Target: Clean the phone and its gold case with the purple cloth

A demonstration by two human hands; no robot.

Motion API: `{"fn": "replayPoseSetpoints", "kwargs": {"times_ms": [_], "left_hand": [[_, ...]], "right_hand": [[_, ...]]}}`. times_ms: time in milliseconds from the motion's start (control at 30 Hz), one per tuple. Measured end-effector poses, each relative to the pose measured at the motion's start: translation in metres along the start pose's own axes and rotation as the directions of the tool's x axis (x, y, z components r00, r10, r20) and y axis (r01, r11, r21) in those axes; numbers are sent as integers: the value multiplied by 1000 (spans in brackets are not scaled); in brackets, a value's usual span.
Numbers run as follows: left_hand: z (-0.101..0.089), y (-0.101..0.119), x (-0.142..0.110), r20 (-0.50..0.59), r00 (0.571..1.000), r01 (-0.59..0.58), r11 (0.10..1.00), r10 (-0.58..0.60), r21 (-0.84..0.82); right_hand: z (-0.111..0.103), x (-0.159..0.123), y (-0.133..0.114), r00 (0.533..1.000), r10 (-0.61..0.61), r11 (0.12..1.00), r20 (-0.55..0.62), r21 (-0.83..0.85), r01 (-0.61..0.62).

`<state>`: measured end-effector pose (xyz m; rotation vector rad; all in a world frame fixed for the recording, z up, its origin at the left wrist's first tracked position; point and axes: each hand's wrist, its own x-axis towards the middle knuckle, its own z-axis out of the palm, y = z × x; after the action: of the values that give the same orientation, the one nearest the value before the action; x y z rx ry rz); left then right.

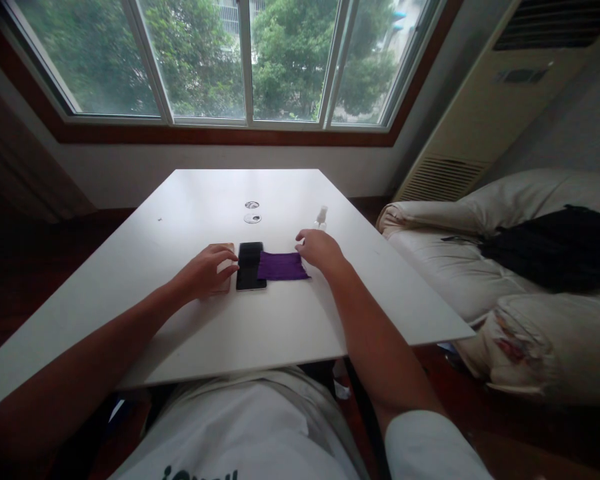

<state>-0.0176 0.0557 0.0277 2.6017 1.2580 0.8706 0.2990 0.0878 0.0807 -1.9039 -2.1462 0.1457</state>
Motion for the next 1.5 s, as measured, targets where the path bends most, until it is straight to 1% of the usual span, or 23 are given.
{"fn": "replayPoseSetpoints", "kwargs": {"times_ms": [67, 100, 200, 300, 400, 500, 600, 700, 733, 767, 833, 867, 900, 933, 967, 1000, 1033, 1100, 1200, 1267, 1333, 1400, 1500], "left_hand": [[1, -8, -1, 19, 1000, -8, 999, 7, 34], [2, -11, -1, 39, 999, -4, 999, 2, 46], [3, -17, -1, 88, 996, 26, 997, -32, 66], [4, -16, -1, 115, 992, 50, 996, -58, 71], [3, -12, -1, 151, 986, 55, 995, -68, 84], [3, -9, -2, 178, 981, 62, 994, -78, 94], [2, -9, -3, 188, 979, 61, 994, -78, 90], [4, -10, -4, 177, 981, 61, 993, -78, 98], [5, -11, -4, 172, 982, 62, 993, -79, 103], [6, -11, -4, 167, 983, 62, 992, -80, 107], [8, -11, -5, 157, 985, 58, 992, -74, 109], [9, -11, -5, 152, 986, 55, 993, -71, 107], [9, -11, -6, 147, 987, 54, 993, -70, 104], [9, -10, -6, 143, 987, 56, 993, -70, 102], [9, -9, -6, 138, 988, 60, 993, -73, 100], [9, -9, -7, 135, 988, 64, 993, -77, 98], [9, -8, -7, 132, 988, 67, 993, -79, 96], [9, -6, -7, 128, 989, 68, 993, -80, 94], [9, -5, -8, 122, 989, 74, 992, -86, 100], [9, -5, -8, 120, 988, 82, 991, -95, 107], [9, -5, -8, 118, 989, 79, 991, -92, 109], [9, -6, -8, 114, 990, 70, 992, -83, 107], [10, -7, -9, 107, 991, 69, 992, -80, 106]], "right_hand": [[3, -2, -4, 1000, -10, 999, -24, 48, 11], [5, -3, -8, 999, -40, 995, -8, 94, 41], [13, -10, -25, 975, -195, 960, 107, 224, 167], [18, -16, -38, 930, -300, 943, 211, 213, 256], [19, -16, -39, 909, -300, 951, 288, 168, 261], [16, -13, -32, 902, -270, 960, 338, 162, 226], [14, -10, -24, 903, -248, 965, 352, 169, 199], [10, -10, -20, 896, -287, 949, 338, 226, 219], [7, -10, -20, 907, -301, 939, 294, 256, 229], [3, -10, -19, 931, -302, 928, 206, 288, 238], [-6, -9, -17, 969, -225, 906, -98, 344, 245], [-11, -8, -15, 950, -144, 899, -278, 365, 243], [-15, -7, -12, 898, -54, 894, -437, 380, 239], [-17, -4, -8, 833, 25, 891, -553, 390, 232], [-17, -2, -4, 775, 88, 892, -626, 395, 218], [-16, 2, 1, 734, 132, 895, -666, 398, 201], [-12, 6, 6, 715, 159, 900, -680, 398, 179], [0, 14, 15, 728, 216, 906, -651, 412, 100], [21, 23, 25, 816, 303, 878, -492, 477, -39], [31, 26, 28, 881, 308, 867, -359, 487, -104], [34, 26, 28, 918, 290, 865, -271, 484, -131], [32, 24, 24, 919, 279, 866, -278, 487, -116], [26, 20, 11, 897, 268, 847, -350, 530, -47]]}}
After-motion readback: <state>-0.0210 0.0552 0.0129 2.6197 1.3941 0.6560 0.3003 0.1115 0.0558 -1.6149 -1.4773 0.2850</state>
